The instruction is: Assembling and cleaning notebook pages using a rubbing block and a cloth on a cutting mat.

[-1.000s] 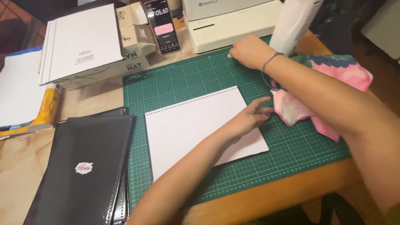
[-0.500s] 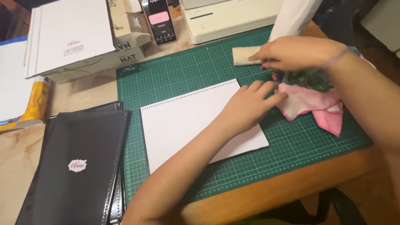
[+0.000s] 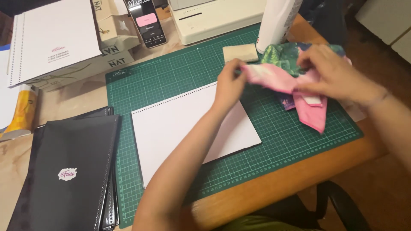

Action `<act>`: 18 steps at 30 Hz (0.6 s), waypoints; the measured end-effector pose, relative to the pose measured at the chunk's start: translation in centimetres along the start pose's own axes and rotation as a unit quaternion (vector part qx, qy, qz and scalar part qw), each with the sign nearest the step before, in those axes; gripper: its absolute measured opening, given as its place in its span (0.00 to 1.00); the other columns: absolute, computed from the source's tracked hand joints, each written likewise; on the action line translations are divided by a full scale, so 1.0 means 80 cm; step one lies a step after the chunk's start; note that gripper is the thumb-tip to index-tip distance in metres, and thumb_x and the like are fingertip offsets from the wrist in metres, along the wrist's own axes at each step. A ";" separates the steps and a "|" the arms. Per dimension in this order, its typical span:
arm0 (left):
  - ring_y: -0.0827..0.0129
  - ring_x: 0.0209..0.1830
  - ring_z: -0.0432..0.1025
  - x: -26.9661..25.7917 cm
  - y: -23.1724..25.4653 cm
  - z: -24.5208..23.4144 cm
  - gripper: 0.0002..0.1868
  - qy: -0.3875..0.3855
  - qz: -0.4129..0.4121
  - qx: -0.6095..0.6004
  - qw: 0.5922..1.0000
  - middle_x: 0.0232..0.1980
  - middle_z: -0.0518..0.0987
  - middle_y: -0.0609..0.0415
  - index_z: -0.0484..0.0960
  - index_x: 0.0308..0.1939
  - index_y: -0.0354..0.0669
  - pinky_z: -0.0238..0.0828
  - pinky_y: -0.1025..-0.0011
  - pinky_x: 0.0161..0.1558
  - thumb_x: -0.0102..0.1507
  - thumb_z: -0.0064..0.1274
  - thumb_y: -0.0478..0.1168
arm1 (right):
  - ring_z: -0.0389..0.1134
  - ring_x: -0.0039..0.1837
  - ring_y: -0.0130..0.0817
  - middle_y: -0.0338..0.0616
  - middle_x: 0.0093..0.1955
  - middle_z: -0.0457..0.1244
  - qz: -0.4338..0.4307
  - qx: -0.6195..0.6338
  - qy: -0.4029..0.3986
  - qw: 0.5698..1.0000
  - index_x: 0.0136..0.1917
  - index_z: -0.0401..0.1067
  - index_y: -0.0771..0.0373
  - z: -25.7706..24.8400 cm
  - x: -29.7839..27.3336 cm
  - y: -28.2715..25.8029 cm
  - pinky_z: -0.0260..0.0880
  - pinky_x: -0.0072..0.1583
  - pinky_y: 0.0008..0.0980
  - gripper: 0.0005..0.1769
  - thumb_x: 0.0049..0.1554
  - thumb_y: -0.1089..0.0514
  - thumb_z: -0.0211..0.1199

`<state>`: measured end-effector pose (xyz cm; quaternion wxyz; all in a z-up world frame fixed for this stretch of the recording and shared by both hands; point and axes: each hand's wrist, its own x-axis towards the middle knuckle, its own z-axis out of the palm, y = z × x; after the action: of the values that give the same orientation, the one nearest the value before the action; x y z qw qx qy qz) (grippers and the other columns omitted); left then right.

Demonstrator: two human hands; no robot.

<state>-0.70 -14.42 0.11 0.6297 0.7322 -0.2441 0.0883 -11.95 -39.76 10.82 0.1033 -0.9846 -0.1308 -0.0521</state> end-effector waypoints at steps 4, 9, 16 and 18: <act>0.69 0.27 0.70 0.001 0.028 -0.009 0.05 0.004 -0.207 -0.217 0.954 0.34 0.71 0.56 0.72 0.28 0.49 0.75 0.71 0.24 0.55 0.48 0.32 | 0.57 0.62 0.44 0.46 0.59 0.60 -0.031 -0.024 0.015 0.999 0.62 0.67 0.56 0.036 -0.018 0.016 0.56 0.62 0.39 0.40 0.45 0.31 0.70; 0.70 0.27 0.72 0.015 0.034 -0.019 0.01 0.027 -0.239 -0.137 0.961 0.29 0.73 0.56 0.72 0.29 0.49 0.69 0.71 0.20 0.54 0.45 0.38 | 0.70 0.57 0.42 0.50 0.54 0.70 -0.081 -0.050 0.115 0.989 0.60 0.75 0.65 0.045 -0.010 0.023 0.72 0.61 0.43 0.14 0.68 0.60 0.52; 0.66 0.39 0.78 0.003 0.048 -0.039 0.10 0.059 -0.110 0.059 0.990 0.38 0.86 0.60 0.81 0.37 0.57 0.68 0.67 0.42 0.54 0.47 0.39 | 0.52 0.42 0.25 0.34 0.34 0.56 0.063 0.147 0.194 0.968 0.44 0.74 0.60 -0.014 0.032 -0.032 0.49 0.44 0.32 0.08 0.67 0.62 0.60; 0.75 0.24 0.60 -0.016 0.095 -0.039 0.18 0.086 -0.137 -0.096 0.982 0.22 0.65 0.65 0.67 0.49 0.50 0.60 0.73 0.36 0.59 0.56 0.44 | 0.50 0.37 0.26 0.38 0.28 0.53 0.037 0.072 0.222 0.972 0.37 0.72 0.59 -0.014 0.054 -0.021 0.46 0.43 0.38 0.22 0.74 0.53 0.64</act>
<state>-4.82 -11.73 6.85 0.7216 0.6847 -0.0942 0.0400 -8.32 -37.36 12.78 0.2024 -0.9425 -0.0713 -0.2563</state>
